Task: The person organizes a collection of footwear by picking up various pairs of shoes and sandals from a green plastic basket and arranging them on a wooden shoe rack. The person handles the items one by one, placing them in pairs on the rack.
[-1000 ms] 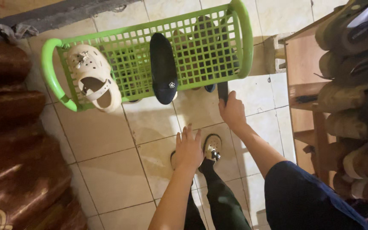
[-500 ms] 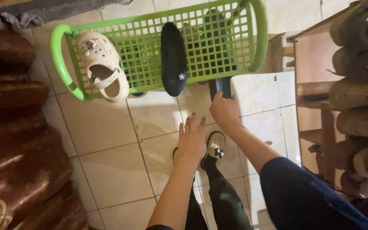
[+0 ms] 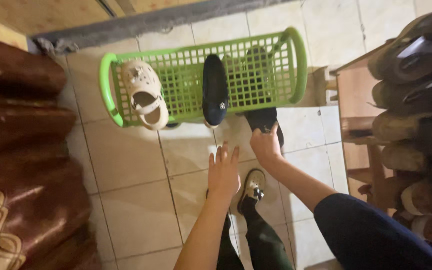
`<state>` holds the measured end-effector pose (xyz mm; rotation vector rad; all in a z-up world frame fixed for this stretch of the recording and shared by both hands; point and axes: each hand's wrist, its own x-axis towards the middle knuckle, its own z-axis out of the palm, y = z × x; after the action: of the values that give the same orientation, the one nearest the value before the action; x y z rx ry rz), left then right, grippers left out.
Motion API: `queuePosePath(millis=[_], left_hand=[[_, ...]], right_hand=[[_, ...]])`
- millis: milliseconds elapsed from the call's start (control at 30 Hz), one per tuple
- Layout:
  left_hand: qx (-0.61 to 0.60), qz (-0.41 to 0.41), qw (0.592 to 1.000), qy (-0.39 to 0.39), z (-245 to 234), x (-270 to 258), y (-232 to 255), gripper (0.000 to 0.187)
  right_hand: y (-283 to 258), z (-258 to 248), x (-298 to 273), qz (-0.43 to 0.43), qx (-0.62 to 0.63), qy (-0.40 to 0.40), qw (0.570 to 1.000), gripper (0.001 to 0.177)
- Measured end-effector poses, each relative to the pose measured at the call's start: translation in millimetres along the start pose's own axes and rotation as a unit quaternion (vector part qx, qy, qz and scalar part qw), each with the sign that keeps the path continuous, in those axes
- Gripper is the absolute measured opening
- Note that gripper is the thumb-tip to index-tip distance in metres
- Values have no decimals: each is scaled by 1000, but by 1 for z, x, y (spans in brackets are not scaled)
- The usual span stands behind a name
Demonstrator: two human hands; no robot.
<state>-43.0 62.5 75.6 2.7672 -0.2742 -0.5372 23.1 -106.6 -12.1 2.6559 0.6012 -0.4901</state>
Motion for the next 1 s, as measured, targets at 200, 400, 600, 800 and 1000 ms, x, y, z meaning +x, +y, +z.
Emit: queuePosePath(millis=[200, 400, 600, 800, 1000], left_hand=[[10, -14, 998, -61, -1, 6, -9, 78], [14, 1, 999, -41, 19, -9, -20, 63], [-2, -11, 1000, -12, 45, -25, -24, 68], [-41, -36, 998, -36, 60, -43, -32, 73], [-36, -41, 998, -39, 40, -51, -32, 72]], right_hand=[[-7, 34, 7, 20, 26, -37, 999, 15], [-30, 83, 21, 99, 113, 6, 989, 15], [-23, 65, -11, -3, 12, -34, 999, 16], [-22, 62, -35, -20, -2, -46, 999, 14], [-11, 41, -40, -12, -12, -47, 999, 15]])
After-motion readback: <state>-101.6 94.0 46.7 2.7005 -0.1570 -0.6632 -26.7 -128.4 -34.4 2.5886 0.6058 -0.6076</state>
